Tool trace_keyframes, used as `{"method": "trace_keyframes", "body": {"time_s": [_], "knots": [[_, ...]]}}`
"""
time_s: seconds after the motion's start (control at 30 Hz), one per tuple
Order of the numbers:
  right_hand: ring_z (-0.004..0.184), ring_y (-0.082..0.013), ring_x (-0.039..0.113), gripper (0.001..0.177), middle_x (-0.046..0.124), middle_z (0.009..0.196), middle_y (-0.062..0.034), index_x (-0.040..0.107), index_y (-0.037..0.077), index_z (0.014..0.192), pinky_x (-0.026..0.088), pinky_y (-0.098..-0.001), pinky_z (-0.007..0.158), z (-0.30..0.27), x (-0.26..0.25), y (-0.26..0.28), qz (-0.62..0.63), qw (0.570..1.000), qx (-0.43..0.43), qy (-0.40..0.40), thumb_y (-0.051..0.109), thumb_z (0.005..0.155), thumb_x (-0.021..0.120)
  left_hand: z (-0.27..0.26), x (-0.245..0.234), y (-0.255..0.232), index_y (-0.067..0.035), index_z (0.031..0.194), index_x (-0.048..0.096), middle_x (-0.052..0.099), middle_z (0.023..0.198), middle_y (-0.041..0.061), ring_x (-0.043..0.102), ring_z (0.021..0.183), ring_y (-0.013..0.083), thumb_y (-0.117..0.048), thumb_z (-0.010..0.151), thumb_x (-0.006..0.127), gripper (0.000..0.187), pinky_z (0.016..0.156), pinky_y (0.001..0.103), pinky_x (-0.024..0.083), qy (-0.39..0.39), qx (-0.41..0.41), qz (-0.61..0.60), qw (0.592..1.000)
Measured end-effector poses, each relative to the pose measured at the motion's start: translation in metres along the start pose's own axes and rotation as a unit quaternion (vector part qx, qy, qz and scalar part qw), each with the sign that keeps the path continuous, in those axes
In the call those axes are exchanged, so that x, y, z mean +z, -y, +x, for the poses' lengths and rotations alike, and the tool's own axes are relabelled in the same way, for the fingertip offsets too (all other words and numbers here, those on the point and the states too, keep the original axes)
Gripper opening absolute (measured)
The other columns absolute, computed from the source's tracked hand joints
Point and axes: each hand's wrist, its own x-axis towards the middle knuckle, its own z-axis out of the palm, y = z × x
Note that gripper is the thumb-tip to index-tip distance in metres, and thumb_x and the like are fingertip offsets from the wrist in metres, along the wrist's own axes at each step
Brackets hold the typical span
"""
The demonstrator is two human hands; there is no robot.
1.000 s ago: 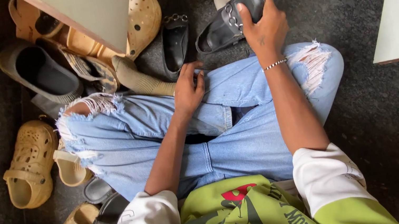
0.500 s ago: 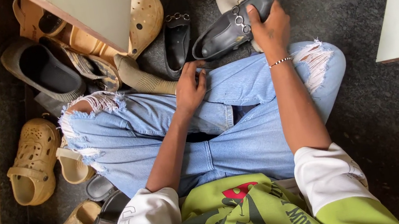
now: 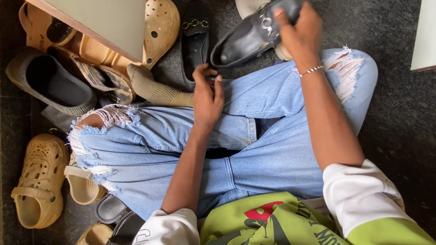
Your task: Organizing various types of shoes into a cabinet and on the floor, including brushing a shoe clean.
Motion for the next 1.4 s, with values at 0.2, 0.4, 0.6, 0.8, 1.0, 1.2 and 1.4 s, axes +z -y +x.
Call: {"method": "trace_keyframes", "body": {"time_s": [0.2,0.4,0.6,0.8,1.0,1.2,1.4], "knots": [[0.083,-0.0387,0.073,0.039,0.075,0.090,-0.0212,0.069,0.000,0.099,0.056,-0.0471,0.072,-0.002,0.001,0.011,-0.141,0.988,0.039,0.039,0.033,0.087,0.085,0.004,0.000,0.001,0.000,0.138,0.033,0.064,0.119,0.016,0.070,0.088,0.0243,-0.015,0.105,0.058,0.045,0.078,0.037,0.056,-0.031,-0.012,-0.007,0.999],[0.081,-0.0321,0.075,0.035,0.076,0.092,-0.0183,0.067,-0.001,0.098,0.058,-0.0440,0.076,0.007,-0.005,-0.021,-0.001,1.000,-0.005,0.031,0.028,0.091,0.084,0.001,-0.002,0.000,0.002,0.136,0.032,0.063,0.109,0.016,0.067,0.084,0.0252,-0.014,0.104,0.058,0.044,0.078,0.038,0.054,-0.043,-0.004,-0.003,0.999],[0.081,-0.0253,0.073,0.034,0.073,0.096,-0.0134,0.067,0.003,0.103,0.055,-0.0436,0.070,0.006,-0.009,-0.011,0.043,0.991,0.124,0.025,0.031,0.089,0.080,0.000,0.000,0.003,0.001,0.131,0.036,0.062,0.101,0.015,0.066,0.083,0.0262,-0.015,0.106,0.058,0.038,0.078,0.038,0.054,-0.048,0.010,-0.007,0.999],[0.088,-0.0309,0.072,0.033,0.075,0.097,-0.0165,0.068,0.002,0.102,0.056,-0.0441,0.079,0.004,-0.008,-0.017,-0.084,0.995,0.046,0.029,0.028,0.089,0.083,0.000,-0.003,-0.006,0.001,0.130,0.038,0.065,0.100,0.015,0.067,0.081,0.0277,-0.018,0.104,0.058,0.037,0.076,0.040,0.054,-0.043,-0.021,0.013,0.999],[0.078,-0.0178,0.070,0.026,0.075,0.095,-0.0091,0.067,0.002,0.102,0.055,-0.0376,0.068,0.007,-0.018,0.007,0.111,0.988,0.107,0.030,0.021,0.090,0.080,0.001,-0.004,-0.004,-0.001,0.120,0.044,0.067,0.091,0.018,0.068,0.082,0.0346,-0.017,0.104,0.059,0.028,0.075,0.043,0.053,-0.044,-0.012,0.028,0.999],[0.080,-0.0234,0.071,0.031,0.074,0.095,-0.0146,0.067,-0.001,0.106,0.055,-0.0419,0.073,0.001,-0.024,0.010,-0.038,0.999,0.011,0.017,0.021,0.092,0.085,0.001,-0.004,0.001,-0.003,0.104,0.042,0.062,0.078,0.019,0.064,0.073,0.0407,-0.018,0.104,0.059,0.023,0.068,0.048,0.049,-0.028,-0.016,0.024,0.999],[0.084,-0.0226,0.071,0.032,0.075,0.093,-0.0130,0.063,-0.001,0.104,0.057,-0.0404,0.078,0.004,-0.025,0.001,-0.044,0.999,-0.025,0.011,0.018,0.091,0.086,0.003,0.000,0.003,-0.003,0.101,0.042,0.060,0.075,0.022,0.062,0.073,0.0453,-0.020,0.105,0.058,0.024,0.066,0.051,0.047,-0.034,-0.030,0.051,0.998]]}}
